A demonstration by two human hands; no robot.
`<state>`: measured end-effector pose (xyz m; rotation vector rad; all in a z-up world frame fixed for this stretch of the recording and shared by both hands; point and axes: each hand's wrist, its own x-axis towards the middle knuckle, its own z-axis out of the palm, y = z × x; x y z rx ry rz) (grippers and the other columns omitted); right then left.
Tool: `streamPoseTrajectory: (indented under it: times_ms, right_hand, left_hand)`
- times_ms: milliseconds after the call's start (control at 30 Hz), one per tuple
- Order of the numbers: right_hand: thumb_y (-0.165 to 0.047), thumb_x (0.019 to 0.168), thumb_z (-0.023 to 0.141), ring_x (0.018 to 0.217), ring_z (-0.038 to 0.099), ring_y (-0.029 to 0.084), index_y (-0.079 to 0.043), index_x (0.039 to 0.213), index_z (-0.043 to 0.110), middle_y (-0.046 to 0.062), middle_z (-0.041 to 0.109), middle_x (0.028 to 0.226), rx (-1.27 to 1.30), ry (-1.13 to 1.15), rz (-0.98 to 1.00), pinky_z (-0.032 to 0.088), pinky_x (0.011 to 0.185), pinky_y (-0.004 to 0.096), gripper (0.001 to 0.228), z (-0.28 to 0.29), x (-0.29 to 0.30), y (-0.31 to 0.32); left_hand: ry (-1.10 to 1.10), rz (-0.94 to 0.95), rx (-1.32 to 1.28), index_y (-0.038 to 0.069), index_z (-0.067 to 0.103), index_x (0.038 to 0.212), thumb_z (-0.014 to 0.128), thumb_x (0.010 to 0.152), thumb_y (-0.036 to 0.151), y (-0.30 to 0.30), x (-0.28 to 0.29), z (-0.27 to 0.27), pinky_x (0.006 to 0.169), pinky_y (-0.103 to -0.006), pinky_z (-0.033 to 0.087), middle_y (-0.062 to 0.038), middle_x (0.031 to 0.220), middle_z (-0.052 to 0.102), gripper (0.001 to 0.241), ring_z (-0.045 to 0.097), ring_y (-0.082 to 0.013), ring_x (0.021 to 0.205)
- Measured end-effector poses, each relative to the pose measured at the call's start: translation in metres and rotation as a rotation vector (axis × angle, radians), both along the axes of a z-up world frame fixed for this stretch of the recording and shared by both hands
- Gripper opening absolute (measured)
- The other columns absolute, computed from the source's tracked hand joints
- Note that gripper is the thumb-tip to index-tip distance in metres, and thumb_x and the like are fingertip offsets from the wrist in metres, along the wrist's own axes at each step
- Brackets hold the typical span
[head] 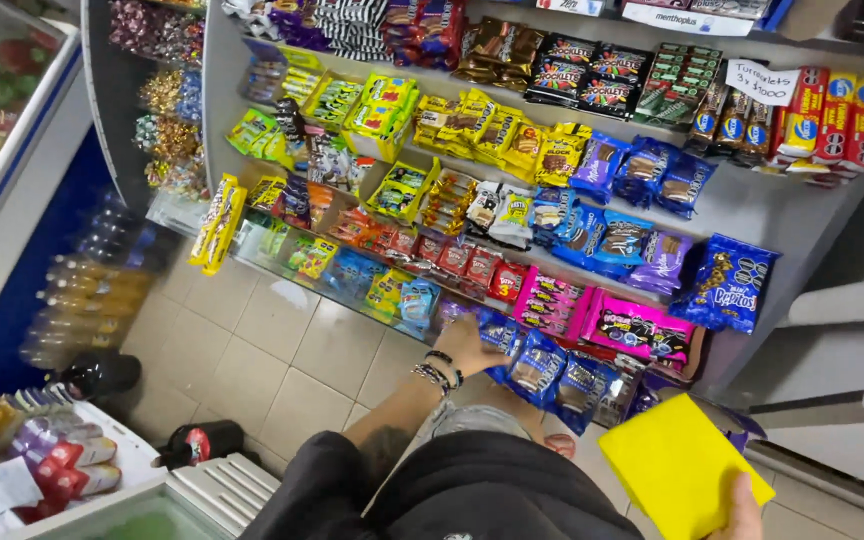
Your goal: Organizing chocolate bars on a retail display shelf and wiping the shelf with a cleaning cloth.
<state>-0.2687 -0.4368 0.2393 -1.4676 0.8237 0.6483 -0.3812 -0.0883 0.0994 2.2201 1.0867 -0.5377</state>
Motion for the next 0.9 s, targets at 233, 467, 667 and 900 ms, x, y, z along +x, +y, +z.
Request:
streamPoseTrajectory:
  times_ms: [233,467,667,900]
  right_hand:
    - [-0.028,0.099,0.069,0.138,0.052,0.022,-0.030,0.148,0.043,-0.002,0.052,0.149,-0.159,0.129,0.066,0.047,0.112,0.036,0.056,0.100,0.010,0.064]
    - [-0.030,0.098,0.072,0.131,0.046,0.024,-0.024,0.140,0.043,0.003,0.047,0.139,-0.234,-0.078,0.155,0.043,0.110,0.043,0.051,0.067,-0.010,0.032]
    - [-0.024,0.099,0.052,0.134,0.053,0.033,-0.007,0.154,0.047,0.017,0.053,0.146,-0.129,-0.658,0.438,0.047,0.103,0.042,0.058,0.071,-0.039,0.014]
    - [-0.020,0.096,0.045,0.157,0.028,0.045,-0.004,0.151,0.046,0.020,0.038,0.164,-0.455,-2.016,1.127,0.019,0.130,0.060,0.057,0.017,-0.037,-0.013]
  left_hand:
    - [-0.218,0.242,-0.188,0.012,0.059,0.111,0.095,0.057,0.035,0.001,0.006,-0.015,0.097,-0.0435,0.057,-0.009,0.113,0.072,0.069,0.070,-0.0323,0.109]
    - [-0.593,0.573,-0.644,0.012,0.065,0.126,0.085,0.071,0.028,-0.037,-0.004,0.050,0.106,-0.0423,0.055,-0.010,0.123,0.073,0.060,0.070,-0.0264,0.115]
    - [-0.992,0.386,-1.676,0.001,0.048,0.142,0.072,0.100,0.023,-0.114,0.025,0.112,0.100,-0.0418,0.057,-0.020,0.124,0.070,0.053,0.070,-0.0303,0.111]
    - [-1.048,0.188,-1.393,0.010,0.052,0.146,0.020,0.101,0.073,-0.196,0.032,0.219,0.116,-0.0325,0.043,-0.010,0.142,0.060,0.083,0.058,-0.0218,0.131]
